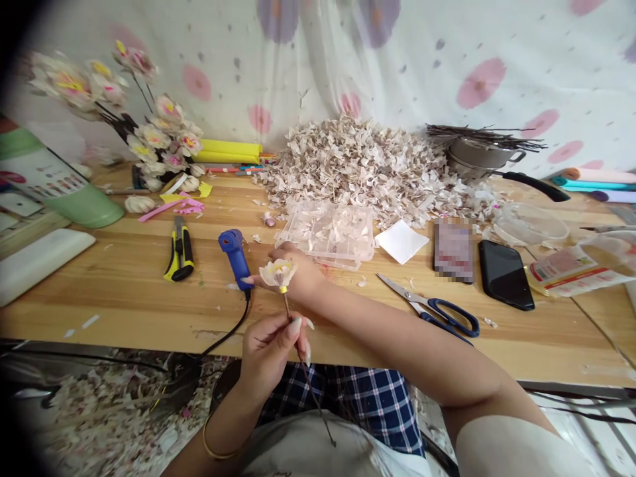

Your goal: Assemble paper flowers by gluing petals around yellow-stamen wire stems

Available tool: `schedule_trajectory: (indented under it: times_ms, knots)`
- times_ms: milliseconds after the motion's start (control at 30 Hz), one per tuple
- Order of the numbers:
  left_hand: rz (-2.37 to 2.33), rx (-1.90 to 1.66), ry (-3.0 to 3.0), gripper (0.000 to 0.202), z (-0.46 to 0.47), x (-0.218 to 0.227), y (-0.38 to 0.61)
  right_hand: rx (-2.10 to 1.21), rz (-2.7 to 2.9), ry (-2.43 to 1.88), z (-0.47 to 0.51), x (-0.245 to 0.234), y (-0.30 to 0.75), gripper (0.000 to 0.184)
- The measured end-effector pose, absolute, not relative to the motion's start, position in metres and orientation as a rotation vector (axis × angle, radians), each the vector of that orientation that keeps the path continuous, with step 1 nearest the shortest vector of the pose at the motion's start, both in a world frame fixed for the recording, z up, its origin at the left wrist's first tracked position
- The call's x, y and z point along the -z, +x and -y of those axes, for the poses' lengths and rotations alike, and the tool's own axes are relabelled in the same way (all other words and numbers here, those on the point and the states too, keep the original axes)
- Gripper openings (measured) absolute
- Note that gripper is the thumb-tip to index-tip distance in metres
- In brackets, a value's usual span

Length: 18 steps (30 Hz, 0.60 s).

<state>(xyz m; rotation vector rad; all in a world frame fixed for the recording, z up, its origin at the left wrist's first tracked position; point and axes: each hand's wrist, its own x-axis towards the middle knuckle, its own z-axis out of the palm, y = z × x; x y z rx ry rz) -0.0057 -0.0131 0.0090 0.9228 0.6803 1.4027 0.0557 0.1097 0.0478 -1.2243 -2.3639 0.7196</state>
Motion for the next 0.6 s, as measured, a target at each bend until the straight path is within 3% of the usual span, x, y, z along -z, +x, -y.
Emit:
schedule_trajectory:
  times_ms: [333,600]
  knots:
    - [-0.779,-1.373,0.972,0.027,0.013,-0.013,-0.004,-0.734,2.286,-1.400,-0.113,-0.042,0.019,0.059]
    - [-0.780,-1.436,1.014,0.025,0.016,-0.022,-0.003,-1.030,2.119,-1.346,-0.119,-0.054,0.001,0.026]
